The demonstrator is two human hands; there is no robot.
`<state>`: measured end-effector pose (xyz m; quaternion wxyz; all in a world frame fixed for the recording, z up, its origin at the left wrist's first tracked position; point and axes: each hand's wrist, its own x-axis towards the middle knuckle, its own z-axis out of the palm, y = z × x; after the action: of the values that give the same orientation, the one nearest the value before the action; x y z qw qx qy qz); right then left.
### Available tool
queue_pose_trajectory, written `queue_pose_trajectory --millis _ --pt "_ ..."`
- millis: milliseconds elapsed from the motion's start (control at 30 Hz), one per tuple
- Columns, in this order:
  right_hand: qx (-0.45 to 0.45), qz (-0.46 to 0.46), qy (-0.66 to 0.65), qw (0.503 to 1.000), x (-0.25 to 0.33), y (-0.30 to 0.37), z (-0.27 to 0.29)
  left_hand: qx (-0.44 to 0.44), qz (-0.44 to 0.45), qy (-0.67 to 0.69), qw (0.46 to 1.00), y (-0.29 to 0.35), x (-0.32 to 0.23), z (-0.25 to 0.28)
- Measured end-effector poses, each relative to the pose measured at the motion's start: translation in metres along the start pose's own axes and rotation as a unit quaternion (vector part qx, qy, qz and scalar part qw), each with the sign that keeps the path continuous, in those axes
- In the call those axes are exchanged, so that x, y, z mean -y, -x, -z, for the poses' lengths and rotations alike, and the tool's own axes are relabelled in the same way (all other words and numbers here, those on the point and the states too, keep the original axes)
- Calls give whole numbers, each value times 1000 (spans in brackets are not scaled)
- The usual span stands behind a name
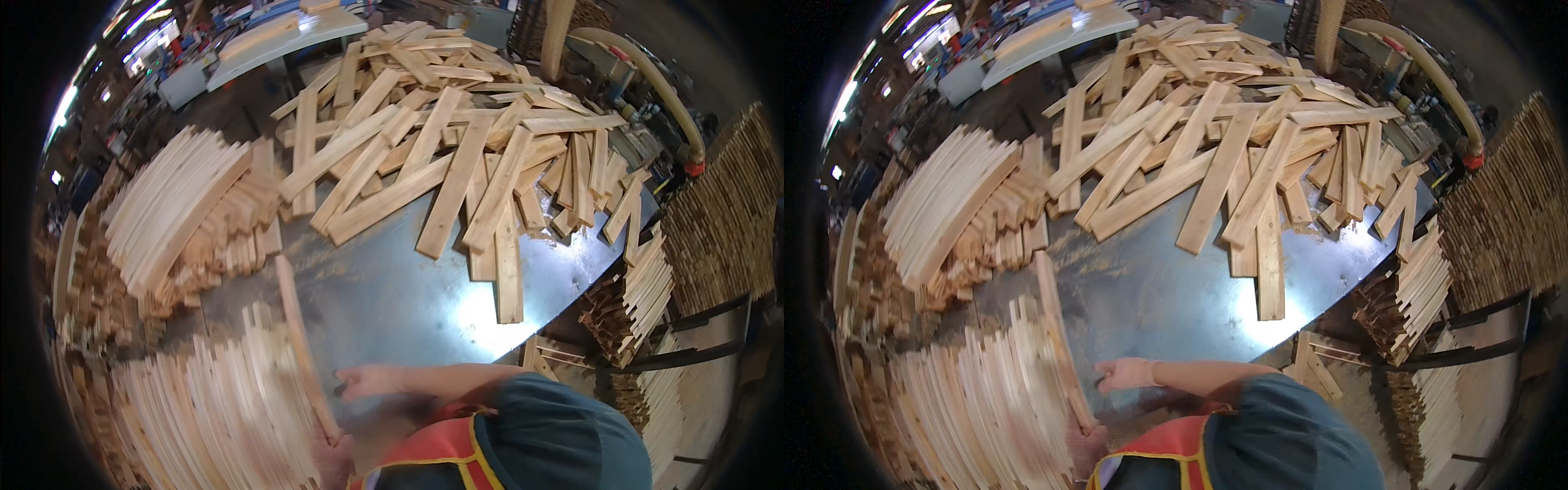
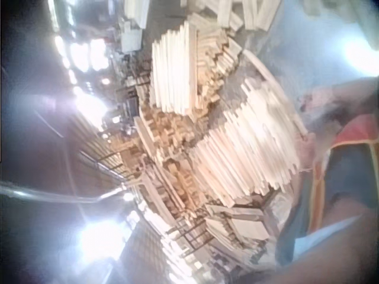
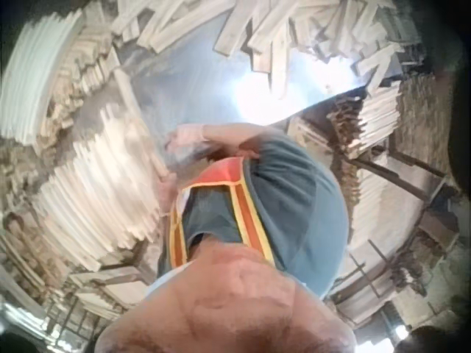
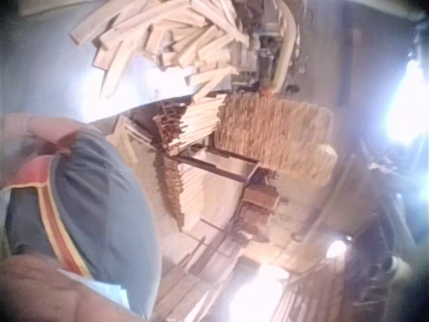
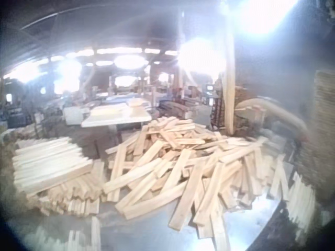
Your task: The person repeatedly picks up thin wooden planks from a disorganized pile on a metal table and arranges them into a neat, vertical stack. The person handles the planks one by one or in small groups, aligning them carefully to build a uniform pile.
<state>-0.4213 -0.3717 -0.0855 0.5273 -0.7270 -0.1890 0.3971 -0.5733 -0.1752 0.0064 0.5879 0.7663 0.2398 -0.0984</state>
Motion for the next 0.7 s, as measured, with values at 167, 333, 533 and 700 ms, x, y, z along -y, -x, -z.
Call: queue_pose_trajectory --millis 167,333,533,700 --pt "-270 14 -45 962 -31 100 174 69 -156 -123 978 -109 -158 -118" --pt "-654 99 -41 749 -130 165 361 98 -372 167 908 -320 -304 -250" --pt "-633 -100 -112 759 -154 184 430 131 -209 -370 896 -292 -227 -383" --pt "-599 16 -278 751 -114 159 391 141 -130 -456 869 -260 -195 -405"
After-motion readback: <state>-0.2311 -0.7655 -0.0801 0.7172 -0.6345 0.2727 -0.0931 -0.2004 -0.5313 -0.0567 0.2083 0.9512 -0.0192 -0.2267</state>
